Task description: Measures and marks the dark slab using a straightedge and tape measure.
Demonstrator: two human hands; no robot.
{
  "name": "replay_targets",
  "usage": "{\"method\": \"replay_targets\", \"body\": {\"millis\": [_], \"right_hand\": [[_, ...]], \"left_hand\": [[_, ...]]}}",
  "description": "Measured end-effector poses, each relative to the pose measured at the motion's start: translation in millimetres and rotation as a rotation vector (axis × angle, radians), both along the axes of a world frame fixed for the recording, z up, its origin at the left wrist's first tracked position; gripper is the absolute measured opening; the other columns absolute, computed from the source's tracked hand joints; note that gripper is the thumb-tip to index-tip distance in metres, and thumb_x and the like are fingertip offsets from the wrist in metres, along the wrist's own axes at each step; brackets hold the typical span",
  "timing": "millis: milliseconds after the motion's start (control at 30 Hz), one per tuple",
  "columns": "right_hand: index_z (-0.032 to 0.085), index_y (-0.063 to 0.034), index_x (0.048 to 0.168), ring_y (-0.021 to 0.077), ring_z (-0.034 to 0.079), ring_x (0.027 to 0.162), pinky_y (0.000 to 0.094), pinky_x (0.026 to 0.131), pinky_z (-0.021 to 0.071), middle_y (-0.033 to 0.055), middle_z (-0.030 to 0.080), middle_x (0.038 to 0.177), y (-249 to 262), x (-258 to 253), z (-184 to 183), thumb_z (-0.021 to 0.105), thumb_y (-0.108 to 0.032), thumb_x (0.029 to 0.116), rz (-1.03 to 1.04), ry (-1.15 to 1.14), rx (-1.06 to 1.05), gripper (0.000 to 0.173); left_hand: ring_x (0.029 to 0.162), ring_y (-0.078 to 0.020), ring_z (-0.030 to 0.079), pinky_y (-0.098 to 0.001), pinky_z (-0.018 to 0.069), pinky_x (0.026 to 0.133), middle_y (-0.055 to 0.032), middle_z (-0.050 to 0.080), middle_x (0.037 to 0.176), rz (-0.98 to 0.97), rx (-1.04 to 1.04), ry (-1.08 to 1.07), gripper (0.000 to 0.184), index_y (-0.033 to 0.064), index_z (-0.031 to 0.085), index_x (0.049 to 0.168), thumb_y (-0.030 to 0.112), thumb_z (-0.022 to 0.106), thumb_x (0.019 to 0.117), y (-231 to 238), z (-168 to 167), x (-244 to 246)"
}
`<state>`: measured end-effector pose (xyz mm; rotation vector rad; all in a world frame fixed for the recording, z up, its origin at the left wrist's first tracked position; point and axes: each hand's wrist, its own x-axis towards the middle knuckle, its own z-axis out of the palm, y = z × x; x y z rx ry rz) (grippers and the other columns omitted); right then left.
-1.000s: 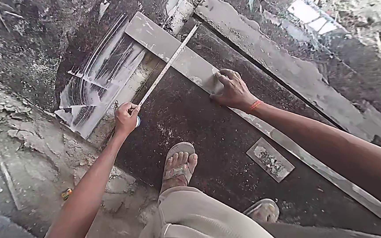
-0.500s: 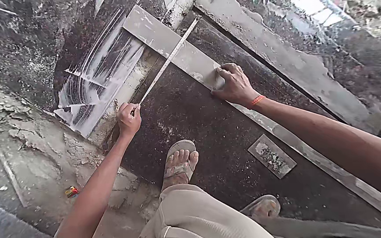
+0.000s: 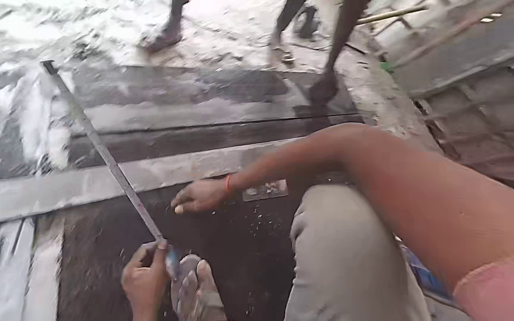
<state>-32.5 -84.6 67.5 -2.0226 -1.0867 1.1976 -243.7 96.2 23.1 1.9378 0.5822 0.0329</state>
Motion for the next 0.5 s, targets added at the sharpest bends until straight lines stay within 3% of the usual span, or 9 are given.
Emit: {"method": "replay_targets", "body": {"millis": [100,167,233,300,367,433,500], "right_hand": [[0.069,0.0026,0.112,0.0312,0.068,0.097,0.054,0.09,0.0523,0.0201,0.07,0.101,-78.5,-44.3,9.2,0.048,-0.025,0.1091,-0.368,0.19,0.055,0.035],[0.068,0.0042,0.11,0.0295,0.066,0.096,0.0503,0.09,0.0513,0.0204,0.068,0.101,-152.0,-69.7,14.2,0.048,-0.023,0.1084,-0.641,0.186,0.035,0.034],[0.069,0.0022,0.112,0.0246,0.067,0.098,0.0461,0.093,0.0532,0.0167,0.07,0.105,-232.8,-98.5,15.6,0.049,-0.026,0.1084,-0.858,0.2,-0.012,0.034],[0.069,-0.0013,0.113,0.0215,0.07,0.095,0.0447,0.092,0.0571,0.0126,0.073,0.105,-327.5,-125.2,4.3,0.05,-0.028,0.1075,-1.052,0.167,-0.062,0.033],[0.066,0.0002,0.118,0.0253,0.068,0.092,0.0475,0.09,0.0561,0.0156,0.069,0.102,-433.4,-156.5,-0.5,0.047,-0.026,0.1075,-1.265,0.134,-0.166,0.034],[0.062,0.002,0.124,0.0315,0.067,0.095,0.0519,0.09,0.0546,0.0212,0.067,0.108,-537.1,-170.9,3.0,0.043,-0.024,0.1097,-1.441,0.098,-0.326,0.035],[0.06,0.0011,0.129,0.038,0.066,0.106,0.0585,0.095,0.0519,0.025,0.066,0.118,-627.1,-171.7,9.0,0.043,-0.024,0.1094,-1.605,0.073,-0.511,0.037]], "left_hand": [[0.066,-0.0054,0.068,-0.0283,0.0598,0.063,0.0016,0.072,0.075,-0.1,-0.249,-0.104,0.01,0.0058,0.074,0.084,0.015,0.072,0.087,-107.7,16.6,52.2],[0.073,-0.0089,0.07,-0.0363,0.0593,0.071,0.0025,0.074,0.079,-0.328,-0.207,-0.008,0.012,0.0118,0.077,0.087,0.021,0.071,0.0902,-176.2,21.8,70.4],[0.093,-0.0178,0.073,-0.0489,0.0575,0.088,-0.0029,0.078,0.099,-0.788,-0.131,0.119,0.022,0.0132,0.079,0.107,0.027,0.067,0.0961,-221.0,25.2,74.1],[0.116,-0.017,0.069,-0.0485,0.0535,0.104,-0.0005,0.072,0.127,-1.344,-0.02,0.176,0.037,0.0176,0.072,0.128,0.036,0.064,0.0974,-251.6,28.7,89.3],[0.118,-0.0151,0.067,-0.0474,0.053,0.105,0.0017,0.07,0.13,-1.707,0.038,0.173,0.042,0.0217,0.068,0.133,0.041,0.068,0.0957,-275.1,43.6,110.4],[0.113,-0.0195,0.07,-0.0485,0.0535,0.104,-0.0047,0.072,0.126,-1.801,0.058,0.279,0.048,0.0171,0.065,0.138,0.038,0.071,0.0959,-285.2,64.9,149.6],[0.107,-0.0214,0.072,-0.0467,0.0569,0.099,-0.0075,0.072,0.125,-1.743,0.173,0.386,0.046,0.0155,0.064,0.139,0.034,0.07,0.0965,-285.5,77.9,195.6]]}}
